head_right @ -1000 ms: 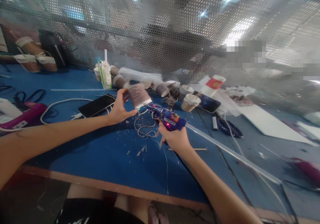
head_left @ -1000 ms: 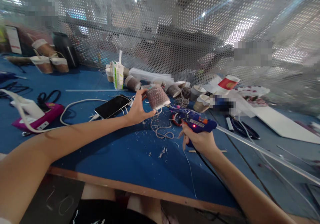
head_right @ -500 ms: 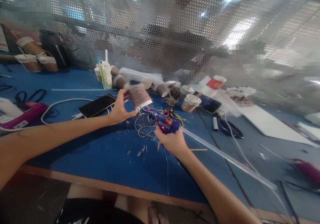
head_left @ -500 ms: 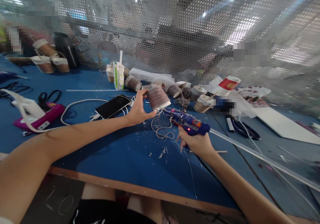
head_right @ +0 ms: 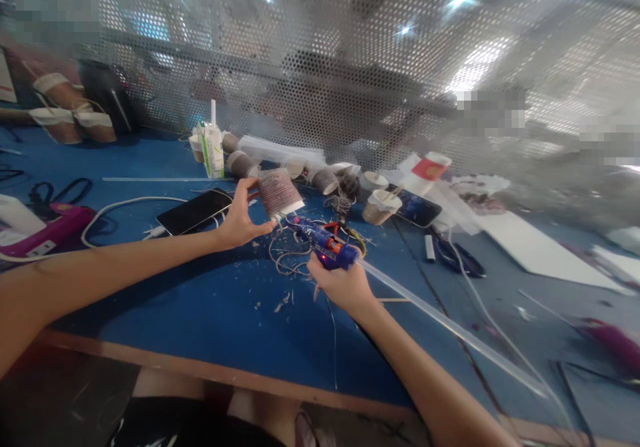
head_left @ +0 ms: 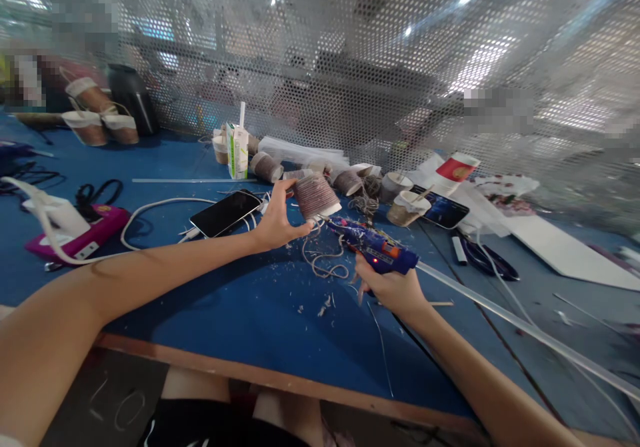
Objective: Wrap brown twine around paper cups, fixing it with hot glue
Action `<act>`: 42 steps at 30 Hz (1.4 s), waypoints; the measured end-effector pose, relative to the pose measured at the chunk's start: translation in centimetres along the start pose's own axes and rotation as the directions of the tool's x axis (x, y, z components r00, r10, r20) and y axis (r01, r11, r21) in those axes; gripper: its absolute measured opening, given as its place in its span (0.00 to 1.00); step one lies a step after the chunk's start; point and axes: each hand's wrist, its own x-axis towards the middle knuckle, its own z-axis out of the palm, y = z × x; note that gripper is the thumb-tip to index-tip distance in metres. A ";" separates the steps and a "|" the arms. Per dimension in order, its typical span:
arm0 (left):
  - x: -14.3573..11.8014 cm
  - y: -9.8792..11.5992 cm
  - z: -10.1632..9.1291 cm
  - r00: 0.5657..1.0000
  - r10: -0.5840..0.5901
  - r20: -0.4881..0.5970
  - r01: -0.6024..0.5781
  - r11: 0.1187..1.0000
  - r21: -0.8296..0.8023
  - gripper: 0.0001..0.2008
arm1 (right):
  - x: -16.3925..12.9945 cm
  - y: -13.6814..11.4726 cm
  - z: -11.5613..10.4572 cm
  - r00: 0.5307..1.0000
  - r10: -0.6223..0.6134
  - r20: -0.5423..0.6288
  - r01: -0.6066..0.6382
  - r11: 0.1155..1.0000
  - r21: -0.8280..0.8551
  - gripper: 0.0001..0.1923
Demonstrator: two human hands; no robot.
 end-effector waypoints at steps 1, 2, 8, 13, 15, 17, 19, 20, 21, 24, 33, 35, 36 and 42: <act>0.0 0.0 0.0 1.000 -0.004 -0.002 0.004 1.000 -0.003 0.38 | 0.0 0.1 -0.1 1.000 -0.008 -0.010 0.008 1.000 -0.014 0.13; 0.0 0.0 0.0 1.000 -0.005 -0.006 0.005 1.000 -0.005 0.38 | 0.1 0.2 -0.3 1.000 -0.019 -0.022 0.018 1.000 -0.026 0.13; 0.0 -0.1 0.1 1.000 0.000 -0.025 -0.001 1.000 -0.026 0.38 | 0.4 0.6 -0.9 0.997 0.032 -0.076 -0.036 0.998 -0.054 0.14; -0.1 -0.3 0.1 0.999 0.022 -0.023 -0.023 0.999 -0.044 0.39 | 0.6 0.5 -1.2 0.997 -0.017 -0.076 0.017 1.000 0.002 0.15; -0.1 -0.4 0.2 0.999 0.030 -0.023 -0.031 0.998 -0.052 0.38 | 0.7 0.5 -1.4 0.997 -0.016 -0.078 0.016 1.000 0.002 0.15; -0.1 -0.5 0.2 0.999 0.028 -0.022 -0.029 0.998 -0.063 0.38 | 0.8 0.5 -1.6 0.997 -0.008 -0.080 0.008 1.000 0.000 0.14; -0.1 -0.5 0.2 0.999 0.023 -0.023 -0.025 0.997 -0.072 0.38 | 0.9 0.7 -1.7 0.996 0.007 -0.085 -0.006 1.000 0.005 0.14; -0.1 -0.5 0.3 0.999 0.022 -0.024 -0.024 0.997 -0.076 0.39 | 1.0 0.7 -1.7 0.996 0.016 -0.084 -0.015 1.000 0.008 0.13; -0.1 -0.5 0.3 1.000 0.019 -0.025 -0.020 0.997 -0.078 0.39 | 1.1 0.8 -1.7 0.996 0.022 -0.086 -0.022 1.000 0.009 0.13; -0.2 -0.4 0.3 1.000 0.003 -0.028 -0.005 0.997 -0.074 0.38 | 1.4 1.2 -1.8 0.996 0.032 -0.082 -0.033 0.999 -0.014 0.11; -0.4 -0.6 0.1 0.999 0.031 -0.023 -0.033 0.996 -0.082 0.40 | 4.7 4.5 -5.1 0.966 -0.183 0.180 0.257 0.677 -0.690 0.18; -0.5 -0.8 0.2 0.999 0.033 -0.025 -0.035 0.994 -0.108 0.41 | 5.4 5.4 -6.2 0.951 -0.117 0.286 0.289 0.659 -0.694 0.25; -0.5 -0.8 0.2 0.999 0.040 -0.023 -0.043 0.991 -0.123 0.41 | 5.7 5.8 -6.7 0.942 -0.125 0.311 0.311 0.675 -0.670 0.29; -0.2 -0.7 0.4 0.997 0.081 -0.009 -0.082 0.983 -0.166 0.40 | 5.9 6.2 -6.0 0.908 -0.403 0.116 0.412 0.805 -0.428 0.50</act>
